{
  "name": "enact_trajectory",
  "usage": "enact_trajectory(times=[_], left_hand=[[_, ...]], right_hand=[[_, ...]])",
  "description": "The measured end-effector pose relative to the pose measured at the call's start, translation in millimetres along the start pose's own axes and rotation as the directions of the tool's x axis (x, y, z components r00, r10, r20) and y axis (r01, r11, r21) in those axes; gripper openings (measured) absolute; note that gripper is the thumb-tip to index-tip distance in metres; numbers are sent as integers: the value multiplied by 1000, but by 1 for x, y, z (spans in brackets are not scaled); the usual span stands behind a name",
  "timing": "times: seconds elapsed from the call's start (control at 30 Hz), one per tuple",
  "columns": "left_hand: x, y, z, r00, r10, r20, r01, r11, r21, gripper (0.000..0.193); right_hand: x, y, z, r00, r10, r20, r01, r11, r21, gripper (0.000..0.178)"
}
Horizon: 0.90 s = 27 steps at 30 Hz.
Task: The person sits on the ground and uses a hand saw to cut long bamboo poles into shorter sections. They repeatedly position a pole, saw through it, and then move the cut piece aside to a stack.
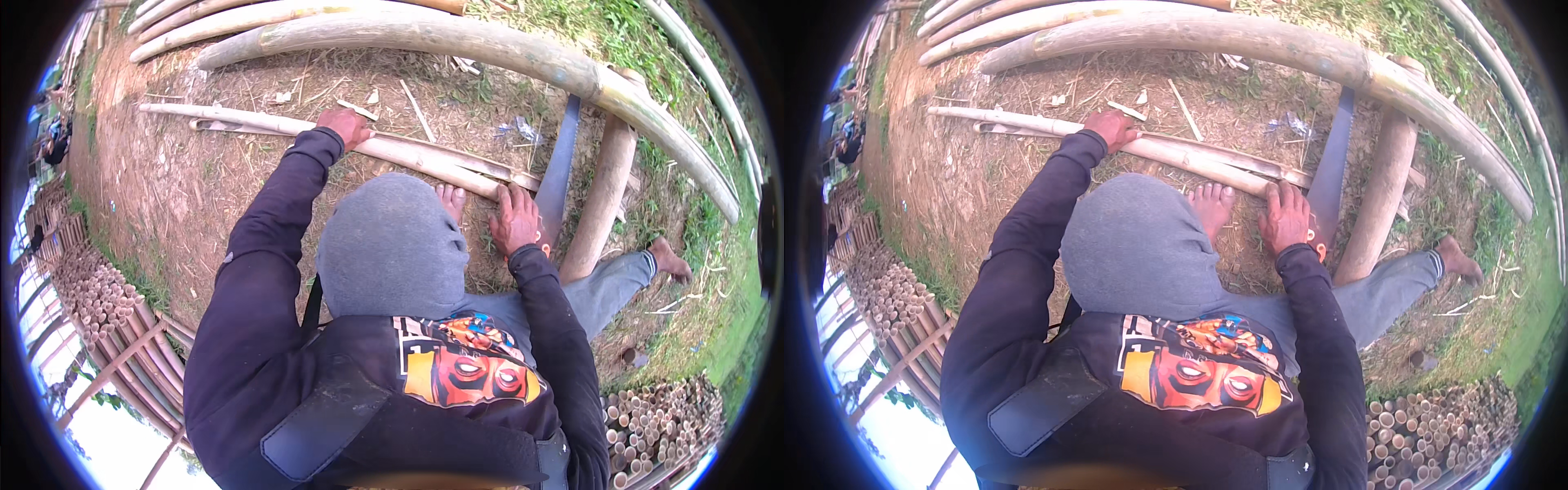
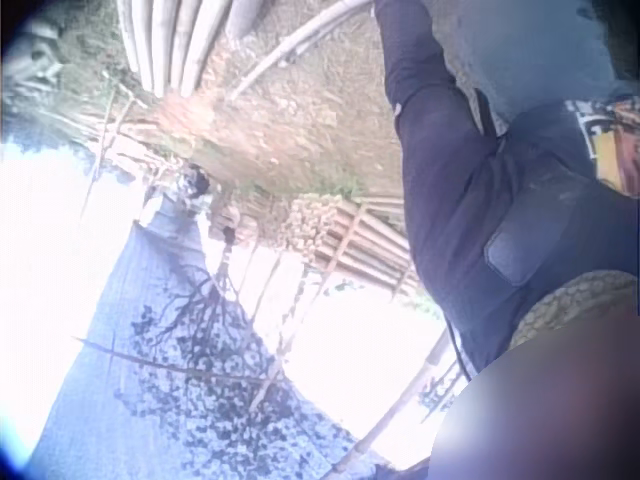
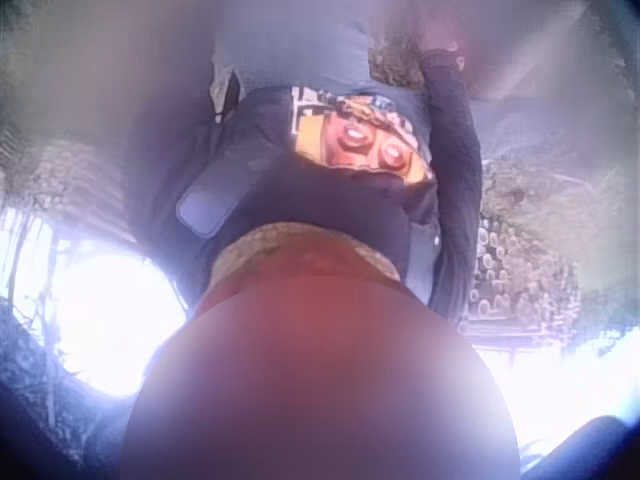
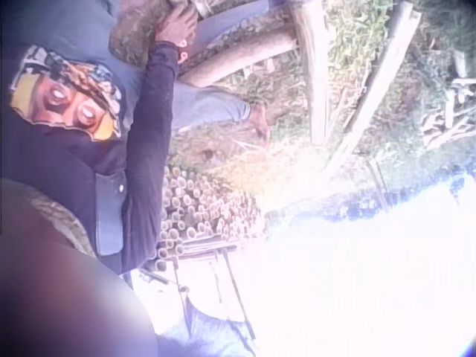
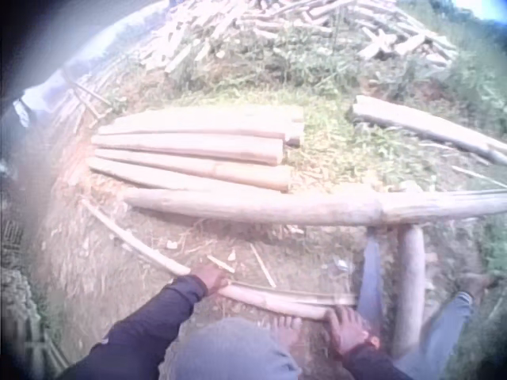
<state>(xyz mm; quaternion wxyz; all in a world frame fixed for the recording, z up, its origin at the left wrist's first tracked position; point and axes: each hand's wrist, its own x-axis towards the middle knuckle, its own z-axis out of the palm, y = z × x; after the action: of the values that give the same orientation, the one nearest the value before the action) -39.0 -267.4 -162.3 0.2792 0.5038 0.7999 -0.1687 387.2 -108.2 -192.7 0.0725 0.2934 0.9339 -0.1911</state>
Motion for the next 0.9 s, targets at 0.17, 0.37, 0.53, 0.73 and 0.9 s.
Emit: enact_trajectory(times=[0.17,0.37,0.53,0.73,0.9], left_hand=[[-8,-11,31,964,-9,-265,5,1000,-17,40],[-32,-23,58,819,149,-554,-127,989,78,26],[-50,-6,67,840,63,-539,-93,995,-29,27],[-61,-23,36,987,130,-96,-148,966,-212,53],[-55,-20,25,959,96,-266,-140,979,-151,32]], right_hand=[[-10,-9,-6,992,20,-127,-7,995,104,74],[50,-21,-78,864,-132,-486,130,991,-38,76],[87,7,-83,980,-114,164,127,990,-67,32],[38,20,-40,944,-235,-230,237,971,-21,27],[32,17,-58,957,-196,-215,193,981,-36,44]])
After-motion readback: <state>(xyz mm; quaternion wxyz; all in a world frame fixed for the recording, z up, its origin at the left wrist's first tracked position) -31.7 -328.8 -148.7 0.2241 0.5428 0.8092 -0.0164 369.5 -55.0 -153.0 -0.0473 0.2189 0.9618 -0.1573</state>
